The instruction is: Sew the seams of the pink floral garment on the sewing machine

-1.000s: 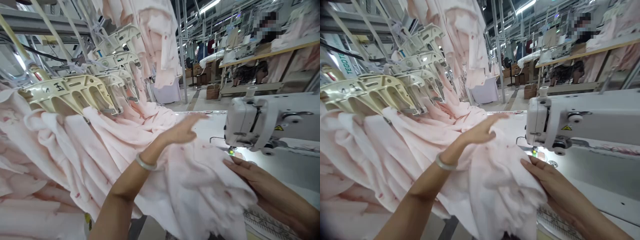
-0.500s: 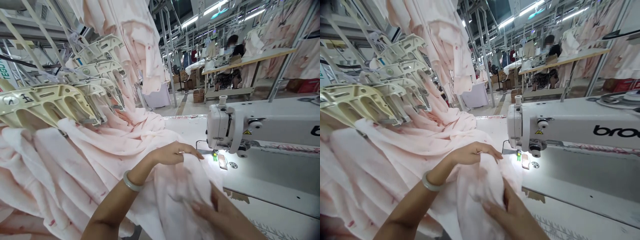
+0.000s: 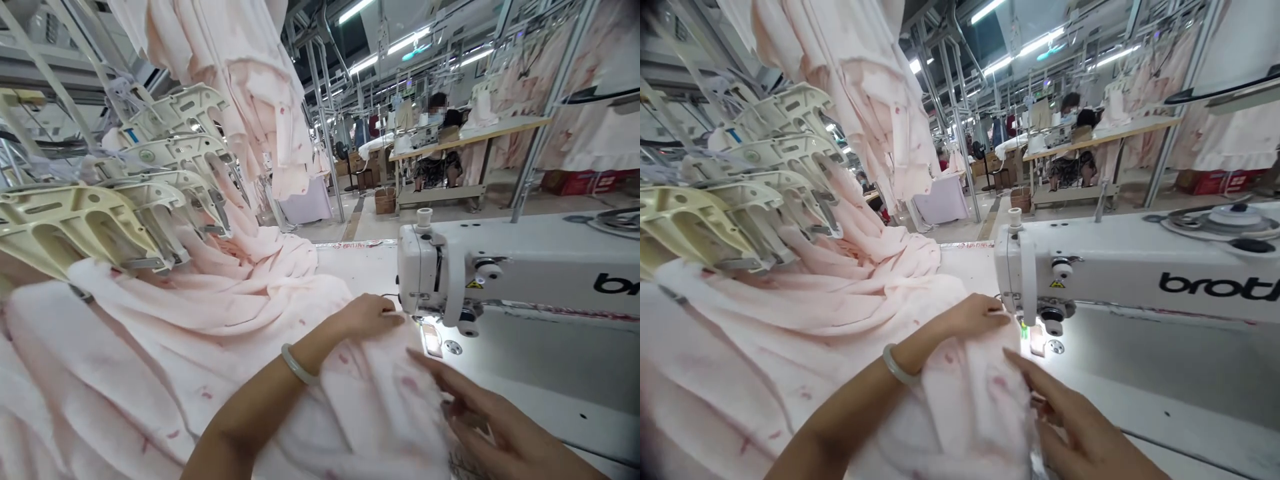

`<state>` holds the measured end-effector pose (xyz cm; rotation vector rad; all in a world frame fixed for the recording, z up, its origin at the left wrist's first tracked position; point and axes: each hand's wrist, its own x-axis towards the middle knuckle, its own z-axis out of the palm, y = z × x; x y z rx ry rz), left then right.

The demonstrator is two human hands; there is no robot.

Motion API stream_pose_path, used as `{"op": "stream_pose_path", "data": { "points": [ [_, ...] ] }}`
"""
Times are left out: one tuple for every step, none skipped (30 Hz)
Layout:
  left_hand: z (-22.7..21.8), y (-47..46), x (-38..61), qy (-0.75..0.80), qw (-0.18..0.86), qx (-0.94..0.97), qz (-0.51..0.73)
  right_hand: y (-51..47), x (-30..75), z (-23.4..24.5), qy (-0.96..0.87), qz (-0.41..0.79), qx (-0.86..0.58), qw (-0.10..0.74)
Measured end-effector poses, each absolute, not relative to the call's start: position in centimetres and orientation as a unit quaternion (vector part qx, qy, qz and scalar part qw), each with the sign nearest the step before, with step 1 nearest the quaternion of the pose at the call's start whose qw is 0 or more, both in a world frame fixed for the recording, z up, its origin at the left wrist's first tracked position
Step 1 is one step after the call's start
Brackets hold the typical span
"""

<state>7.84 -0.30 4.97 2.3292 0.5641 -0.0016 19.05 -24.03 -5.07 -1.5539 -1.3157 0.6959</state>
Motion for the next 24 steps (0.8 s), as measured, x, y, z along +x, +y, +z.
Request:
{"op": "stream_pose_path", "data": {
  "points": [
    [4.5, -0.3, 8.1, 0.217, 0.365, 0.905, -0.011, -24.0, 20.3, -5.5, -0.6, 0.238, -0.633, 0.428],
    [4.2, -0.3, 8.3, 0.216, 0.365, 0.905, -0.019, -23.8, 21.3, -5.6, -0.65, 0.182, -0.627, 0.39],
    [4.0, -0.3, 8.4, 0.215, 0.367, 0.905, -0.026, -23.4, 22.3, -5.5, -0.689, 0.126, -0.616, 0.36],
    [3.8, -0.2, 8.4, 0.214, 0.368, 0.904, -0.03, -22.9, 23.0, -5.2, -0.739, 0.091, -0.585, 0.322],
    [3.7, -0.1, 8.5, 0.213, 0.369, 0.904, -0.033, -22.3, 23.5, -4.7, -0.782, 0.057, -0.548, 0.29],
    [3.6, -0.1, 8.5, 0.212, 0.37, 0.904, -0.035, -21.6, 23.7, -4.3, -0.811, 0.01, -0.518, 0.271],
    [3.5, 0.0, 8.5, 0.21, 0.371, 0.904, -0.035, -20.9, 23.9, -3.9, -0.826, -0.041, -0.5, 0.258],
    [3.4, 0.0, 8.4, 0.208, 0.37, 0.905, -0.035, -20.3, 23.9, -3.8, -0.831, -0.096, -0.481, 0.26],
    [3.2, 0.0, 8.4, 0.206, 0.37, 0.905, -0.033, -19.8, 23.8, -3.8, -0.828, -0.139, -0.474, 0.264],
    [3.1, -0.1, 8.4, 0.205, 0.369, 0.906, -0.031, -19.5, 23.7, -4.0, -0.823, -0.168, -0.471, 0.271],
    [2.9, -0.2, 8.4, 0.203, 0.37, 0.906, -0.029, -19.3, 23.7, -4.2, -0.816, -0.181, -0.473, 0.277],
    [2.8, -0.3, 8.3, 0.2, 0.37, 0.907, -0.024, -19.2, 23.8, -4.5, -0.813, -0.177, -0.48, 0.277],
    [2.7, -0.4, 8.4, 0.197, 0.37, 0.908, -0.017, -19.2, 23.8, -4.7, -0.812, -0.164, -0.487, 0.275],
    [2.6, -0.5, 8.4, 0.194, 0.364, 0.911, -0.008, -19.3, 23.9, -4.7, -0.813, -0.151, -0.492, 0.272],
    [2.5, -0.7, 8.4, 0.195, 0.354, 0.915, 0.002, -19.4, 24.0, -4.5, -0.813, -0.144, -0.495, 0.269],
    [2.5, -0.9, 8.4, 0.195, 0.34, 0.92, 0.011, -19.5, 24.1, -4.2, -0.815, -0.144, -0.493, 0.269],
    [2.4, -1.2, 8.4, 0.194, 0.326, 0.925, 0.013, -19.6, 24.0, -3.8, -0.818, -0.149, -0.484, 0.273],
    [2.4, -1.4, 8.3, 0.193, 0.313, 0.93, 0.008, -19.7, 23.9, -3.3, -0.823, -0.159, -0.469, 0.28],
    [2.4, -1.6, 8.2, 0.189, 0.304, 0.934, -0.003, -19.8, 23.7, -2.9, -0.827, -0.168, -0.453, 0.287],
    [2.5, -1.9, 8.0, 0.185, 0.3, 0.936, -0.015, -20.0, 23.4, -2.6, -0.832, -0.172, -0.439, 0.293],
    [2.5, -2.1, 7.7, 0.183, 0.298, 0.936, -0.025, -20.2, 23.2, -2.5, -0.835, -0.17, -0.43, 0.297],
    [2.5, -2.3, 7.5, 0.184, 0.297, 0.936, -0.031, -20.4, 23.0, -2.6, -0.838, -0.168, -0.425, 0.298],
    [2.6, -2.4, 7.3, 0.188, 0.296, 0.936, -0.031, -20.6, 23.0, -3.0, -0.838, -0.166, -0.426, 0.297],
    [2.6, -2.5, 7.1, 0.193, 0.296, 0.935, -0.029, -20.9, 23.0, -3.7, -0.837, -0.165, -0.429, 0.297]
  ]
}}
